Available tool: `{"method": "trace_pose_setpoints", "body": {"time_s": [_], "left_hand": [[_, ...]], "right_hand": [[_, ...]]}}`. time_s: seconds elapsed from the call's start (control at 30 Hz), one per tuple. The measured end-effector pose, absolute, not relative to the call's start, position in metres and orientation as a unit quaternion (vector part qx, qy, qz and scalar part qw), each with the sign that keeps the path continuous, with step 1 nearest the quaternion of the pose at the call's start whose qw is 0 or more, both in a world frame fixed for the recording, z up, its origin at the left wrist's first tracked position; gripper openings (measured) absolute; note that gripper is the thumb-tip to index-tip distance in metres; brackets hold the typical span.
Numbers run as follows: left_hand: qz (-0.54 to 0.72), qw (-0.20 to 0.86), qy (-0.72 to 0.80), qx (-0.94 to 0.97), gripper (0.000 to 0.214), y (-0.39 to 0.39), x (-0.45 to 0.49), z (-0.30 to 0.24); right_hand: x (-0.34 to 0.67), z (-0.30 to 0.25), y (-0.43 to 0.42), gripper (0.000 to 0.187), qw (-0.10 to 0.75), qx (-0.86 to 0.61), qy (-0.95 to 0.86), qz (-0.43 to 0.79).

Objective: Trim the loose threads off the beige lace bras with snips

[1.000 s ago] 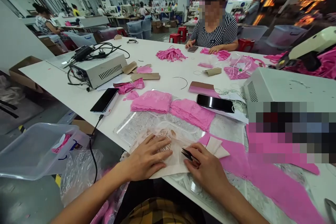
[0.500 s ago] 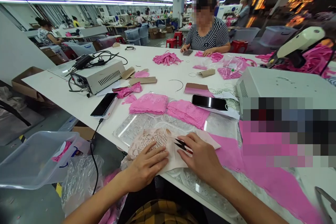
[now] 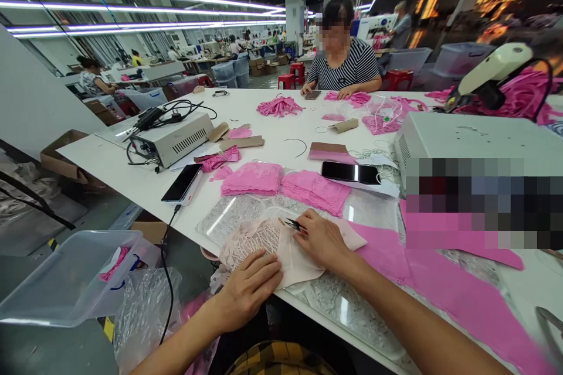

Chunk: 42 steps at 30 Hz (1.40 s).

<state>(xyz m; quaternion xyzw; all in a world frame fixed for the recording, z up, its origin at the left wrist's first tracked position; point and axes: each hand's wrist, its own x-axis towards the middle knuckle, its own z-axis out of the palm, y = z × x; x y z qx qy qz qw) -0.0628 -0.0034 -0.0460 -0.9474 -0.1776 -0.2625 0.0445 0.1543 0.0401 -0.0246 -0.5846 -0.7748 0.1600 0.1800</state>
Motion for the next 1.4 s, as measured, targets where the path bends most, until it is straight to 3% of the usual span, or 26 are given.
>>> {"method": "trace_pose_setpoints", "body": {"time_s": [0.27, 0.7, 1.07, 1.27, 1.4], "left_hand": [[-0.286, 0.017, -0.226, -0.931, 0.025, -0.011, -0.063, -0.044], [-0.273, 0.044, -0.216, -0.936, 0.026, -0.017, -0.067, -0.05], [-0.327, 0.021, -0.288, -0.9, 0.023, -0.025, -0.055, -0.054], [-0.355, 0.027, -0.308, -0.883, 0.045, -0.031, -0.049, -0.062], [-0.33, 0.037, -0.327, -0.885, 0.04, -0.033, -0.046, -0.064]], "right_hand": [[0.154, -0.022, 0.042, 0.014, 0.218, -0.586, -0.752, 0.21], [0.16, -0.016, 0.045, 0.033, 0.244, -0.535, -0.688, 0.425], [0.16, -0.024, 0.042, 0.03, 0.265, -0.531, -0.589, 0.548], [0.159, -0.024, 0.042, 0.03, 0.276, -0.536, -0.554, 0.574], [0.159, -0.023, 0.041, 0.03, 0.28, -0.538, -0.537, 0.586]]}}
